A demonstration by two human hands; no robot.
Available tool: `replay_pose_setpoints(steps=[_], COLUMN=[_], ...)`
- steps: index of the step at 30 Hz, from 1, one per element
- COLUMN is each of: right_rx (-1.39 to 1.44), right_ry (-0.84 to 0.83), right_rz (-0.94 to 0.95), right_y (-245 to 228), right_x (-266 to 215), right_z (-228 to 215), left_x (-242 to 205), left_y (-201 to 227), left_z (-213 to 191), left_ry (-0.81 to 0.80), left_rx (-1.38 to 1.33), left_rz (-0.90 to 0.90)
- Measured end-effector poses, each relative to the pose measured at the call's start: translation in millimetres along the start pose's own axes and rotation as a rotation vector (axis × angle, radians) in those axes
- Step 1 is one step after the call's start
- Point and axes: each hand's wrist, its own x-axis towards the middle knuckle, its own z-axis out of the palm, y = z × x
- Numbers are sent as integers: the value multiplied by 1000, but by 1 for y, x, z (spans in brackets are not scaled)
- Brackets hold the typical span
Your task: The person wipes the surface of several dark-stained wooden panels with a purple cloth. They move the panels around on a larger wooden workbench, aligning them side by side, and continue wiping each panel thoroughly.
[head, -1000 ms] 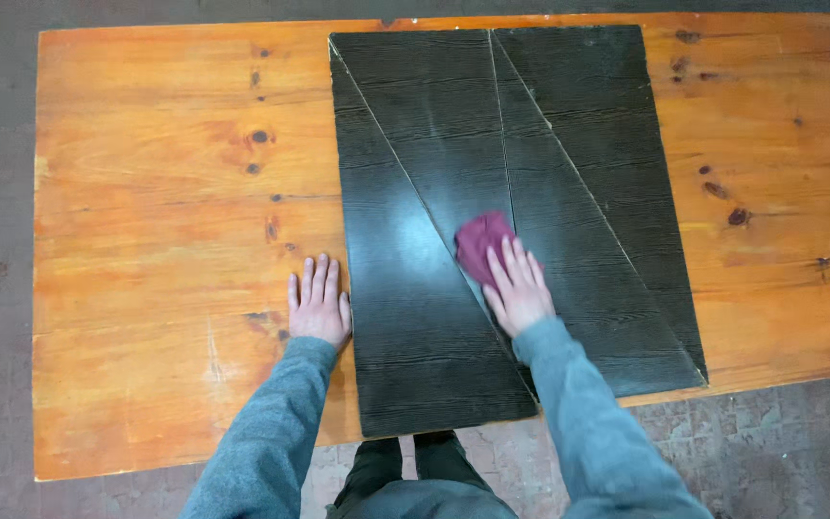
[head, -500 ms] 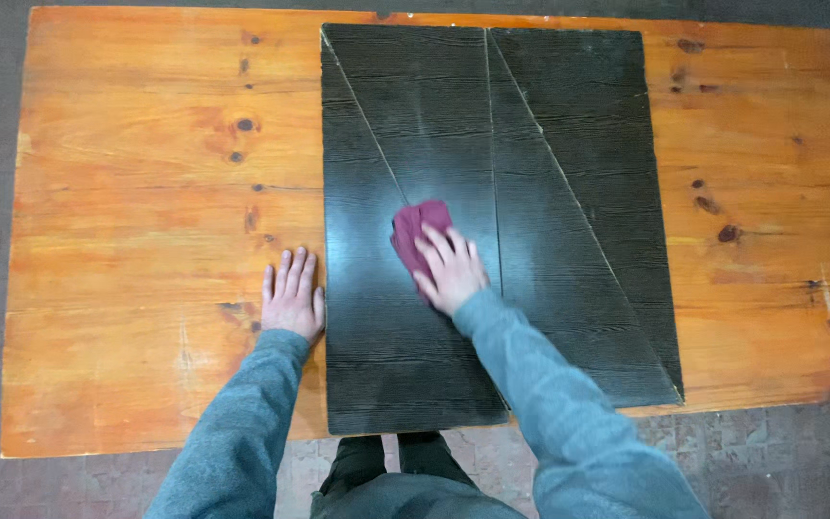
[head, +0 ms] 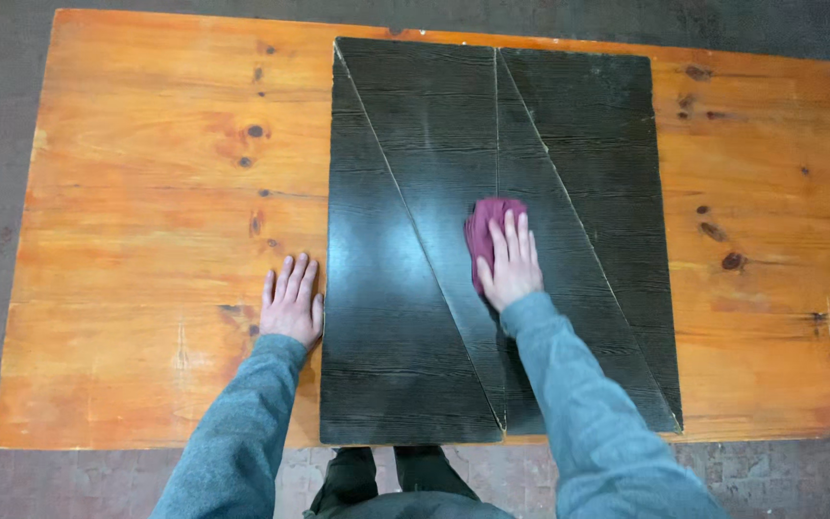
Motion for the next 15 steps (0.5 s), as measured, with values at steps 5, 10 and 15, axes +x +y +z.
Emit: replay_pose_setpoints(steps=[5, 10, 15], right_rx=[-19, -11, 117], right_ry=[6, -18, -26], right_rz=[2, -85, -178], right_y=[-8, -41, -93], right_x=[48, 42, -22], right_z=[19, 22, 19], left_x=[2, 4, -5], left_y=[1, -3, -2], left_z=[-1, 11, 18], left_ry=[17, 79, 137], left_rx=[-5, -5, -3], left_rz=[8, 26, 32])
